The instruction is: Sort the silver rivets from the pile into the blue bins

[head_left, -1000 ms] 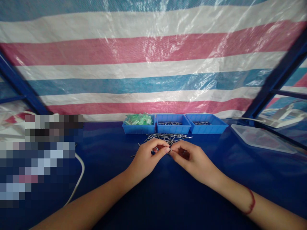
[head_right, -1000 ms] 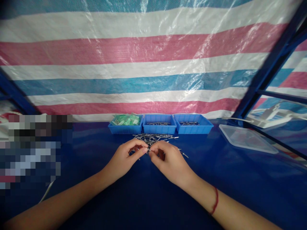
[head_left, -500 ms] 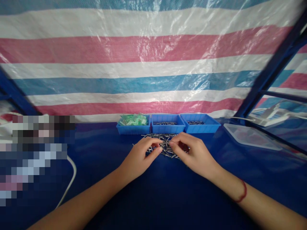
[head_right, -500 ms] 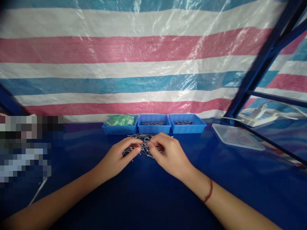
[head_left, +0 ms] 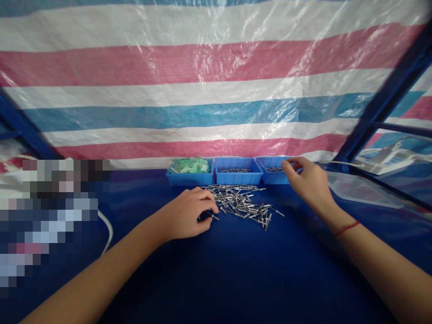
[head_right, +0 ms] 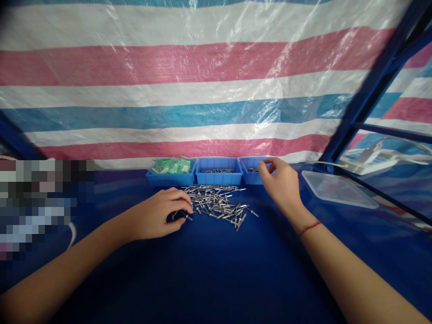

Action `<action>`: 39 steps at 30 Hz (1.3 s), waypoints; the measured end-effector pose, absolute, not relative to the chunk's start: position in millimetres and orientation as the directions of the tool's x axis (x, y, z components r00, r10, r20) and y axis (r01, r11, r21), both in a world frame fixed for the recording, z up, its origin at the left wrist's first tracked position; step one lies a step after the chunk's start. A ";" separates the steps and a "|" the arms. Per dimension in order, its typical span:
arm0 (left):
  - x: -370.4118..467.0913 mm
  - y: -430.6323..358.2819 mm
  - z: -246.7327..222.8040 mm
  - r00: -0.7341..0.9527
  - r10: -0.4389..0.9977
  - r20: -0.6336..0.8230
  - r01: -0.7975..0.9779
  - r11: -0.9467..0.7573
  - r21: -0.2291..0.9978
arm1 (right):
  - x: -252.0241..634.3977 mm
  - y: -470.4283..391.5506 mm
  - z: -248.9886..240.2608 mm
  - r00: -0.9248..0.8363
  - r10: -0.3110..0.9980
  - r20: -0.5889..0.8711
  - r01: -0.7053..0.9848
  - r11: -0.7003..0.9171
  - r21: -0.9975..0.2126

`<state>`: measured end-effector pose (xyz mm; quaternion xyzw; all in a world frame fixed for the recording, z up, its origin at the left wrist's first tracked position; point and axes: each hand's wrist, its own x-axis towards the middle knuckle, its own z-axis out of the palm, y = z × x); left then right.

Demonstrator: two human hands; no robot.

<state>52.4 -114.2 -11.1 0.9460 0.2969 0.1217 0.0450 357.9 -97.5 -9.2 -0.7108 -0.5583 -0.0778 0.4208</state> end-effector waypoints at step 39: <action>91.8 -129.9 -30.8 0.316 0.894 0.319 0.191 -0.389 0.901 | 271.4 -151.8 -20.3 -0.290 0.955 0.061 0.205 0.124 -0.971</action>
